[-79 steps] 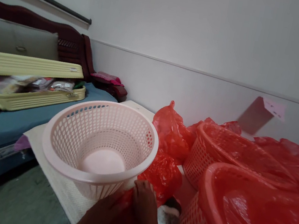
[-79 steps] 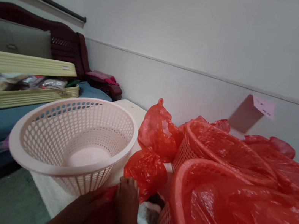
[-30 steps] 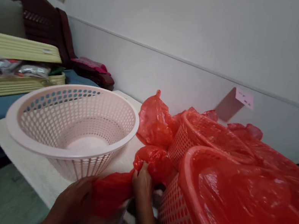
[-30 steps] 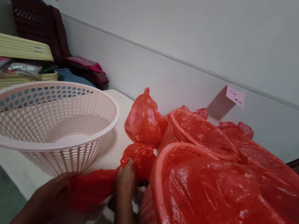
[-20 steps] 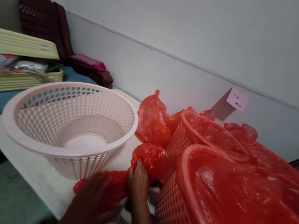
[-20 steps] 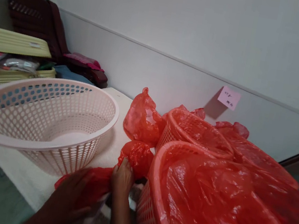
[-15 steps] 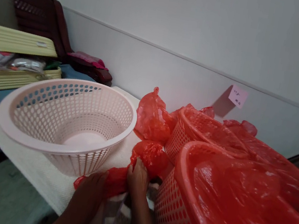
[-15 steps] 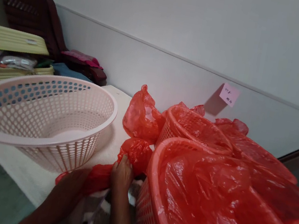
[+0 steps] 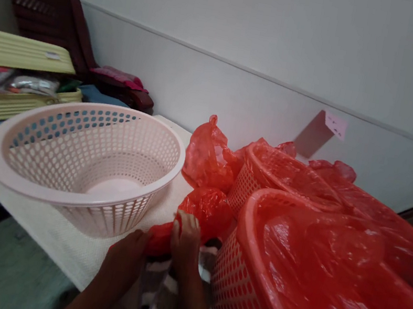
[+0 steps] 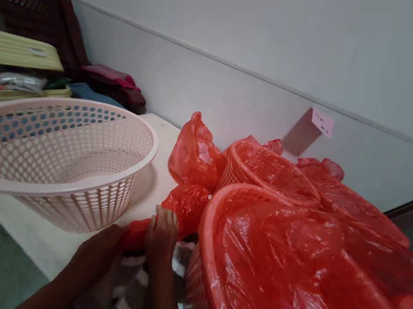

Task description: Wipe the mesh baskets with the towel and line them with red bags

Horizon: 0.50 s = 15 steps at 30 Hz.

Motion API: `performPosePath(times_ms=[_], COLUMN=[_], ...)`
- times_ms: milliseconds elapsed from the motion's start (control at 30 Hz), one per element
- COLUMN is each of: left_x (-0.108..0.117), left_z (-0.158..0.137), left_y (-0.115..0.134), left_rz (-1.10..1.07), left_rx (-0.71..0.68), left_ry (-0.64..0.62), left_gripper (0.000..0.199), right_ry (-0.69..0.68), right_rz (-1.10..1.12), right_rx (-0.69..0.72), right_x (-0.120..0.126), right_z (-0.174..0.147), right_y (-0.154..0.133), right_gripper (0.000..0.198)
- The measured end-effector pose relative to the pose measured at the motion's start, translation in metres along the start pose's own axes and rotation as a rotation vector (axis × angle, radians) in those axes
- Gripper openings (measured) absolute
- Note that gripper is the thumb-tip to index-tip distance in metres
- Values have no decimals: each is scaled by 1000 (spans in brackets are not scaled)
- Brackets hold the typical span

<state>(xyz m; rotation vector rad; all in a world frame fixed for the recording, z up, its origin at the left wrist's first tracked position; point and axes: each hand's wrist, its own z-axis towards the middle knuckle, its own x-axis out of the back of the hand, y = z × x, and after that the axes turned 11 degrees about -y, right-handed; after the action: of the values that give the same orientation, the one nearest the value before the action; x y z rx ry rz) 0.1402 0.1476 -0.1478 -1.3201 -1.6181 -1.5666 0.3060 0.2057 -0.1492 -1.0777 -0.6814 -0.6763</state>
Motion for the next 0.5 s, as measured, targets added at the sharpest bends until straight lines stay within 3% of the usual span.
performPosePath(times_ms=[233, 500], left_x=[10, 14], left_z=[-4, -4], left_y=[8, 11], left_rz=[-51, -89], left_rx=[-23, 12], left_ry=[-77, -128], left_gripper=[37, 29], right_ry=[-290, -280], right_rz=[-136, -169], right_rx=[-135, -219], right_x=[-10, -8], right_z=[-2, 6], right_y=[-9, -6], right_gripper=[23, 48])
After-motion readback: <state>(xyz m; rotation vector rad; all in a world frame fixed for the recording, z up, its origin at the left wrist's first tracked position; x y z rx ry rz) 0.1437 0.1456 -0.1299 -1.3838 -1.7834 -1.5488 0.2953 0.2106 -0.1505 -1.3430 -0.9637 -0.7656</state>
